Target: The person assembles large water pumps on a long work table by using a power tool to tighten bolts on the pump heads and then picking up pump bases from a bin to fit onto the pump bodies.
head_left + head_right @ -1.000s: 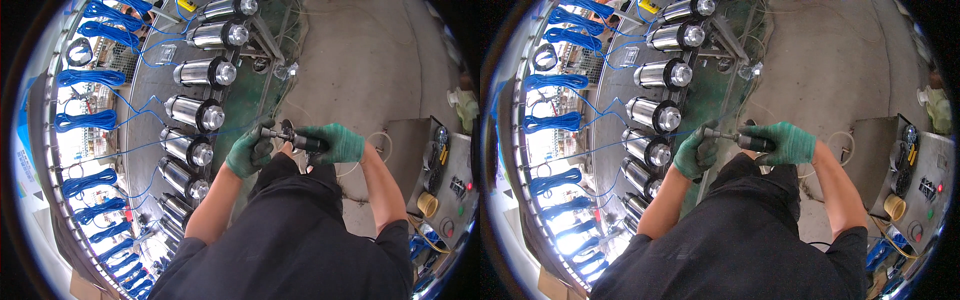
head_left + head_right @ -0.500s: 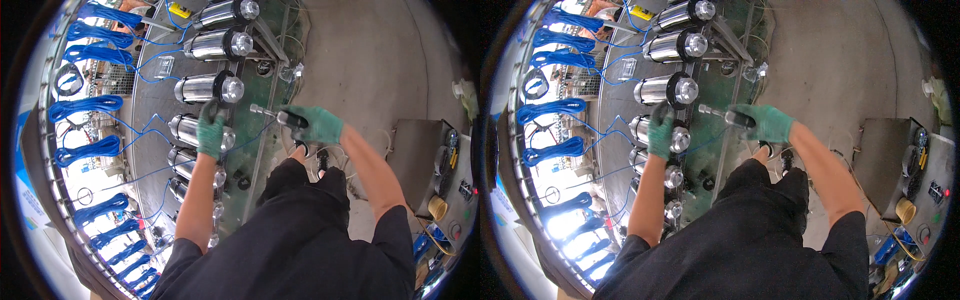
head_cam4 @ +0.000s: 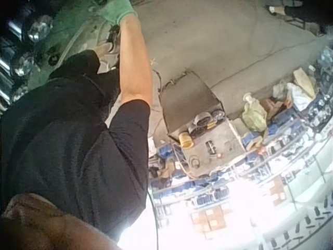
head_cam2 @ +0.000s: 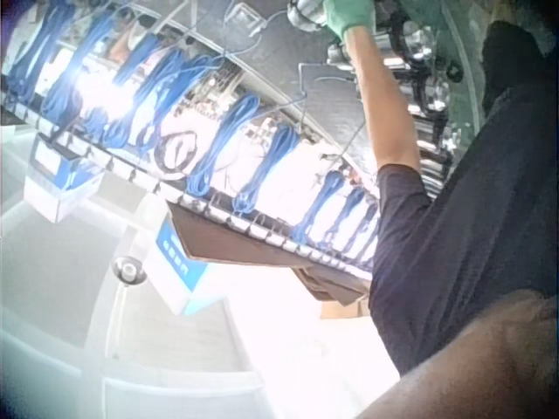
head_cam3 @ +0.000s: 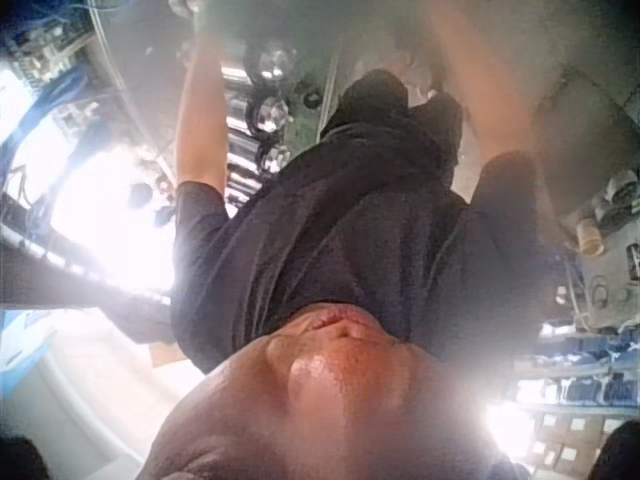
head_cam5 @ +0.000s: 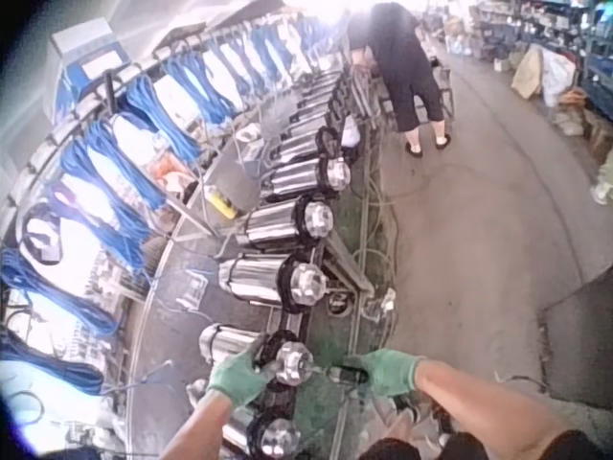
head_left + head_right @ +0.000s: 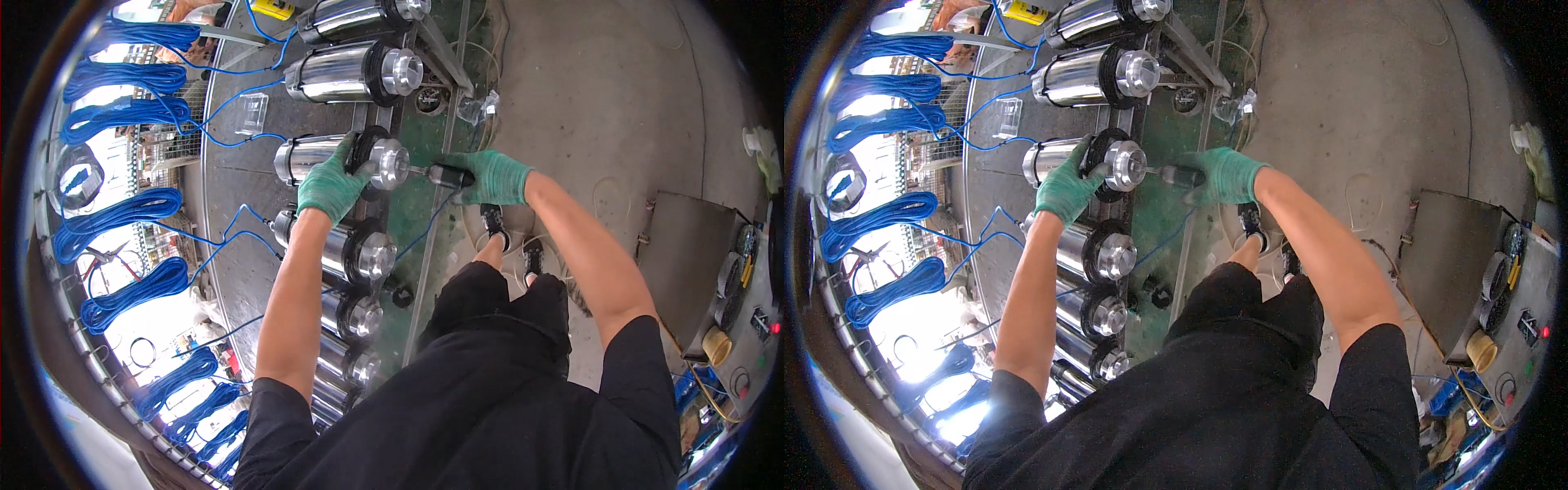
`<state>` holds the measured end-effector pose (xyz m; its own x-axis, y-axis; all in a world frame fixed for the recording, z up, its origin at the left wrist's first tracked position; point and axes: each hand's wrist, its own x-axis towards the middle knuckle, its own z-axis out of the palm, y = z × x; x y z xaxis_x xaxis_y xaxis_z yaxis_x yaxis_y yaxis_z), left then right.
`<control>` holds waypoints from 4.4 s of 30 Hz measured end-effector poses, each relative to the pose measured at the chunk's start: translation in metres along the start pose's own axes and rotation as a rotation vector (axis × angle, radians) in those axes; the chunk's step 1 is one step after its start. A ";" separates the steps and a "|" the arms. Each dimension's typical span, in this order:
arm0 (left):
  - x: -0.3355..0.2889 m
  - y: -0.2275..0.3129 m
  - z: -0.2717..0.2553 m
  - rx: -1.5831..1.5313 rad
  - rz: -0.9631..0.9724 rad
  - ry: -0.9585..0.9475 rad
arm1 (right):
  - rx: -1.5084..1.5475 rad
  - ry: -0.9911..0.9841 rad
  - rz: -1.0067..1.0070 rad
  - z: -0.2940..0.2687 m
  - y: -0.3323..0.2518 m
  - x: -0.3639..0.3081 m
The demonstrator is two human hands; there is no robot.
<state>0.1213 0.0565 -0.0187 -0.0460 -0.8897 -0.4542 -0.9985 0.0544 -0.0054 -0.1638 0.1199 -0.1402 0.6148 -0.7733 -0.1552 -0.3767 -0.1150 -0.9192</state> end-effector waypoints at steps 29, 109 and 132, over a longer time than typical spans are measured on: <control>0.012 -0.008 0.027 -0.142 0.020 0.188 | -0.112 -0.109 0.099 -0.029 -0.031 0.019; -0.027 0.204 -0.011 -2.453 -0.110 -0.246 | 0.637 -0.439 -0.104 -0.235 0.002 -0.042; 0.016 0.215 0.002 -2.160 -0.520 -0.280 | 0.020 -0.157 -0.212 -0.214 0.053 -0.050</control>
<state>-0.0942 0.0549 -0.0285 -0.0402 -0.5799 -0.8137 0.5551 -0.6901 0.4644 -0.3629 0.0190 -0.1032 0.7789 -0.6271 -0.0112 -0.2155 -0.2507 -0.9438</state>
